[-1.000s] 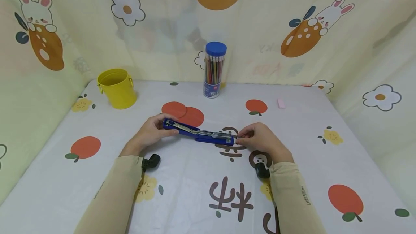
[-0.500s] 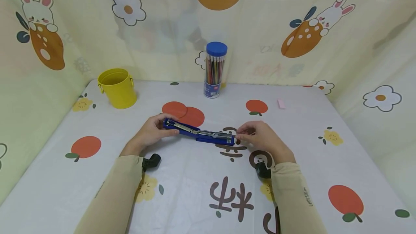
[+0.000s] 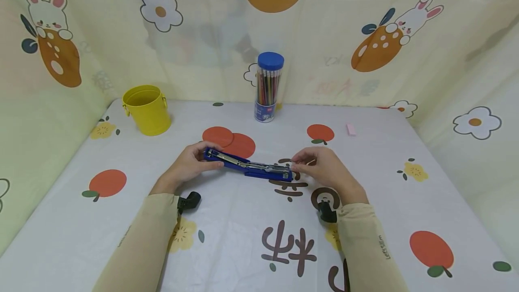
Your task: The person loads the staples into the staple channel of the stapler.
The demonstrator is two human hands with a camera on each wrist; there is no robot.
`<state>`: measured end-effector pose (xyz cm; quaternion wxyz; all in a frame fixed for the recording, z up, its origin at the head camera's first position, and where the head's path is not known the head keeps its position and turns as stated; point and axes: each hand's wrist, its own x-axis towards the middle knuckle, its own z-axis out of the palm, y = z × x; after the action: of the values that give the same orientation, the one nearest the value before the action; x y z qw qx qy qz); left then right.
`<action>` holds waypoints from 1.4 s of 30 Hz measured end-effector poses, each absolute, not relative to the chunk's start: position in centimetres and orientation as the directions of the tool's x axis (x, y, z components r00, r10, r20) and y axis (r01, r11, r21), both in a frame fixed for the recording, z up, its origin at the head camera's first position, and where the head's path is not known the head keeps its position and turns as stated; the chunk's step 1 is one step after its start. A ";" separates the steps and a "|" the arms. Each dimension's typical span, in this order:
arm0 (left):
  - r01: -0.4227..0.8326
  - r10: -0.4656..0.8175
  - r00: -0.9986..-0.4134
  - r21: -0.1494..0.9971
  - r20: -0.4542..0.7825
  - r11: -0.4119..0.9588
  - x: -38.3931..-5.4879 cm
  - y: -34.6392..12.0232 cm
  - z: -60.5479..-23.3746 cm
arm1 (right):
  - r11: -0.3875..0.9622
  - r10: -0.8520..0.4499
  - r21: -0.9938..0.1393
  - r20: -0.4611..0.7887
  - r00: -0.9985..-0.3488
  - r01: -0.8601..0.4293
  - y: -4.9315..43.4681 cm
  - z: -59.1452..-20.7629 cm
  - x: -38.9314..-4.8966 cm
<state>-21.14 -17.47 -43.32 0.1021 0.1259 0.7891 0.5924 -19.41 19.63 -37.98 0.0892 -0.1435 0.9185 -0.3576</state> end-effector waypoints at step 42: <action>0.078 0.321 -0.947 0.963 -0.010 0.260 -21.4 -17.5 -43.5 | 0.734 -0.421 -0.586 0.002 -0.907 -0.342 14.6 -38.9 -19.3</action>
<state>-21.41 -17.53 -43.49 0.1023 0.1269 0.7870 0.5950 -19.30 14.63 -38.90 0.0653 -0.2055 0.9289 -0.3011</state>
